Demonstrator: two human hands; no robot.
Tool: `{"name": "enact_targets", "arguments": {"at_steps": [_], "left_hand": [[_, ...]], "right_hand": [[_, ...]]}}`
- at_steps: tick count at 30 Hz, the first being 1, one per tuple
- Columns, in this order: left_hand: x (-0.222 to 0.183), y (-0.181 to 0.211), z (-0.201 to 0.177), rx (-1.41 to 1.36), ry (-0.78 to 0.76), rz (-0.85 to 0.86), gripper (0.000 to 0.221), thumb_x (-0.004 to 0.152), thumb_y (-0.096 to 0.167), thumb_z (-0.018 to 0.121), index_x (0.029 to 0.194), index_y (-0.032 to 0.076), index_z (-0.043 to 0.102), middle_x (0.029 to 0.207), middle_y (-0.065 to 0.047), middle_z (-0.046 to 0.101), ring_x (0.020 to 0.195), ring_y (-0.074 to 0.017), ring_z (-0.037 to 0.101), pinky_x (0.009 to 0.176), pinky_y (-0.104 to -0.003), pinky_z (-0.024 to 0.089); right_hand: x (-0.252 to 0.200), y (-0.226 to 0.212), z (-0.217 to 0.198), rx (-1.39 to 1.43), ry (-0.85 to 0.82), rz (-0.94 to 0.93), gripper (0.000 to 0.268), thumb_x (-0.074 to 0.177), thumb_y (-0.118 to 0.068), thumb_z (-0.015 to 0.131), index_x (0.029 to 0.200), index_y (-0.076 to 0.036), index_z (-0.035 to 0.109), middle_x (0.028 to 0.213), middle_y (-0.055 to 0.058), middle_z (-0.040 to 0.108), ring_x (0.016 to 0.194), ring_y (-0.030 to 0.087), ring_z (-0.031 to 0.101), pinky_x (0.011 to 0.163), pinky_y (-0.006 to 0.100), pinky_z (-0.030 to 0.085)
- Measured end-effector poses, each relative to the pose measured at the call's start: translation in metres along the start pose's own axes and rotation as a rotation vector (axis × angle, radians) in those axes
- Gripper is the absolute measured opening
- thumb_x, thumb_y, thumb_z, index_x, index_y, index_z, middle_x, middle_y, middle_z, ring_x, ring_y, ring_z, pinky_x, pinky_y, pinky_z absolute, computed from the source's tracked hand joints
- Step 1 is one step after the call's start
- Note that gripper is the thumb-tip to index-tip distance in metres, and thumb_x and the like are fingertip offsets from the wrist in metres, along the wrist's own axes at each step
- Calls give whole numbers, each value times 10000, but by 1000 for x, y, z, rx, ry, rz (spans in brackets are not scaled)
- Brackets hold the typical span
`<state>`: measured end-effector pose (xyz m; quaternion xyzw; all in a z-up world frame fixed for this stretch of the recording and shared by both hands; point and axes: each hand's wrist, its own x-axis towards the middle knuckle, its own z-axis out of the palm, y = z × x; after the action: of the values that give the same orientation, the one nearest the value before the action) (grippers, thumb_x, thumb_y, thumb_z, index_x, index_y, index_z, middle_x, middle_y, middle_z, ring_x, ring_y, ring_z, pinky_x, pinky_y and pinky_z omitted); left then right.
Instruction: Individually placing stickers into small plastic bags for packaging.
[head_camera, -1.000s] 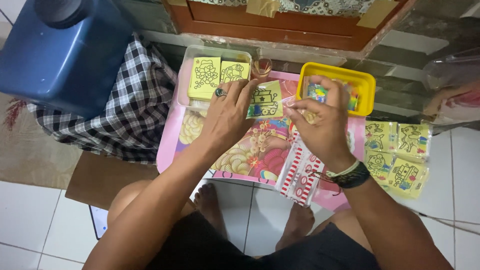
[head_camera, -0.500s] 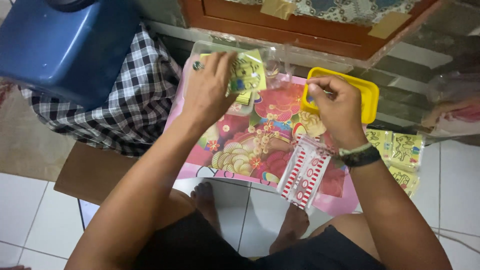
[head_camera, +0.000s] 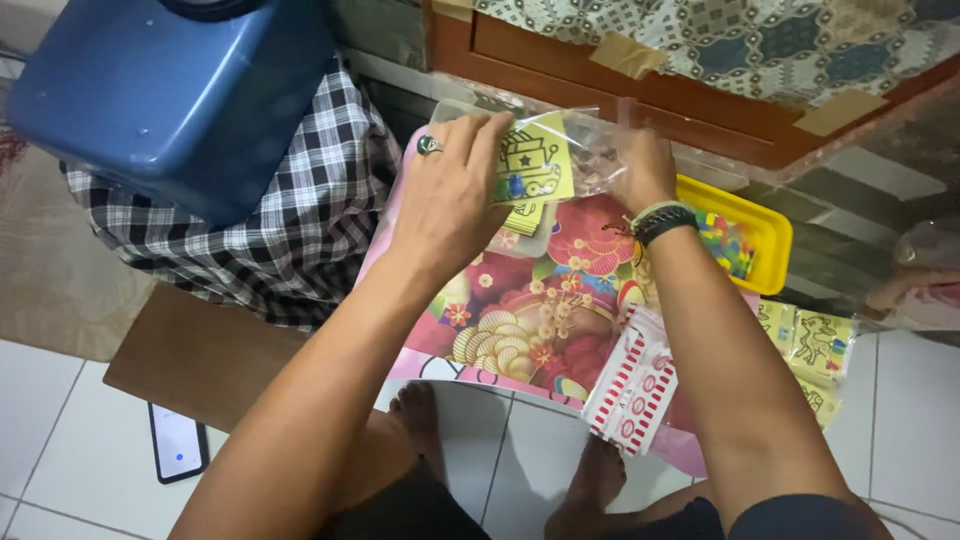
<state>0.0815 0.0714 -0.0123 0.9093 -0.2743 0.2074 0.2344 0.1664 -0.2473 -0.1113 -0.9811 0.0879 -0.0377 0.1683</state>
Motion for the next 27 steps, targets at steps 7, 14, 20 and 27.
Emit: {"name": "enact_targets", "arguments": {"at_steps": [7, 14, 20, 27], "left_hand": [[1, -4, -4, -18, 28, -9, 1015, 605, 173, 937, 1475, 101, 418, 1290, -109, 545, 1248, -330, 558, 901, -469, 538], [4, -4, -4, -47, 39, -20, 970, 630, 137, 926, 1463, 76, 434, 1279, -122, 558, 1240, -336, 559, 908, -476, 520], [4, 1, 1, -39, 36, -8, 967, 629, 146, 938, 1458, 75, 446, 1268, -112, 570, 1227, -323, 575, 895, -472, 530], [2, 1, -4, -58, -6, -24, 968, 644, 127, 939, 1470, 86, 435, 1285, -115, 565, 1244, -323, 566, 900, -474, 521]], "right_hand": [[6, -61, -38, -173, -301, 130, 295, 836, -257, 772, 1042, -47, 801, 1080, 189, 772, 1093, 426, 705, 922, 532, 568], [3, -3, 3, -302, -399, -390, 755, 820, -272, 724, 1523, -342, 460, 1593, 142, 366, 1336, 400, 514, 1104, 527, 416], [-2, -3, 15, -243, -509, -260, 493, 916, -392, 580, 1353, -174, 643, 1408, 68, 640, 1191, 330, 639, 998, 450, 499], [-54, -92, -56, -358, -329, -276, 417, 1016, -131, 603, 1386, 62, 604, 1300, 135, 657, 1398, 352, 493, 1289, 346, 203]]}}
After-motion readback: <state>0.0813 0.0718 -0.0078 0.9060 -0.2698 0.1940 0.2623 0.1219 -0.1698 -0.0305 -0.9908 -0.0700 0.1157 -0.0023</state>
